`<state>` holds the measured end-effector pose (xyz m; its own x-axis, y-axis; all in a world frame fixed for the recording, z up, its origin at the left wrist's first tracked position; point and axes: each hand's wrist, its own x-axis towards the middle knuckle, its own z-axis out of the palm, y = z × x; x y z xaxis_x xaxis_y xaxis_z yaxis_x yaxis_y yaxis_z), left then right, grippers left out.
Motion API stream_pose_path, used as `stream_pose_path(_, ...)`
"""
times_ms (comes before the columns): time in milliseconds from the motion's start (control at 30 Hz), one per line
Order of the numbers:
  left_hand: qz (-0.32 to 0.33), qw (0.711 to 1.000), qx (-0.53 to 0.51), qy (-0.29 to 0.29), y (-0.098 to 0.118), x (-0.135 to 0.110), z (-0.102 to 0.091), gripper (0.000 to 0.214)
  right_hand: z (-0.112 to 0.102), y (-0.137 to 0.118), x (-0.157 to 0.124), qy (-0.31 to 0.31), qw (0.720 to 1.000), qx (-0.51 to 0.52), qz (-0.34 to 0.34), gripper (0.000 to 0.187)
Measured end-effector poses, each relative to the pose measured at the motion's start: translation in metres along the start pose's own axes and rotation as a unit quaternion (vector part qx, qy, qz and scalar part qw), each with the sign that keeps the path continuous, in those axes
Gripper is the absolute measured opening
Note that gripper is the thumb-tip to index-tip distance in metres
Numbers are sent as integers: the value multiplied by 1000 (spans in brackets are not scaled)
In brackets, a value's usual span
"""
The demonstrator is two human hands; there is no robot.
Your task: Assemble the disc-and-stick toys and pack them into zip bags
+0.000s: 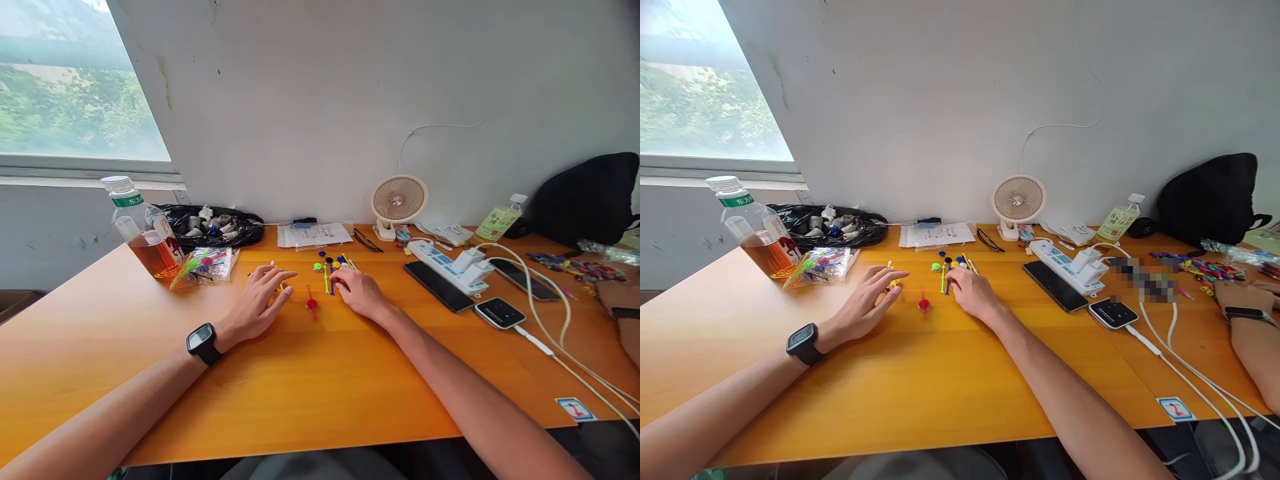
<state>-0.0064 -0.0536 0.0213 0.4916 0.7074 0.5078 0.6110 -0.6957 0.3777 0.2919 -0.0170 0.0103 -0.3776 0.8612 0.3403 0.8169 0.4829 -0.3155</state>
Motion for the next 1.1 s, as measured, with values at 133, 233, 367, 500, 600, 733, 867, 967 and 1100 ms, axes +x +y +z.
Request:
stream_pose_path(133,5,1000,-2,-1,0,0,0,38,-2,-2,-1,-5,999,-39,12,28)
stream_pose_path(233,4,1000,-2,-5,-1,0,0,37,-4,-4,-1,-9,999,-48,10,24)
stream_pose_path(367,2,1000,-3,-6,-1,0,0,36,-7,-6,-1,-2,999,-37,9,18)
stream_pose_path(500,1,1000,-4,-6,-1,1,0,36,-8,-5,-1,-19,999,-26,-4,19)
stream_pose_path(600,3,1000,-4,-5,-1,1,0,35,-9,-6,-1,-24,1000,-9,-10,20)
stream_pose_path(733,6,1000,-3,-1,-1,1,0,35,-12,-8,1,24,998,43,-38,15)
stream_pose_path(867,4,1000,-4,-7,-1,1,0,36,-16,-7,6,113,987,89,-65,10)
stream_pose_path(967,3,1000,-7,-7,-1,0,0,35,-18,-4,7,115,988,92,-52,9)
stream_pose_path(1100,1,1000,-9,-4,-2,0,0,36,-17,2,8,98,992,75,-19,12)
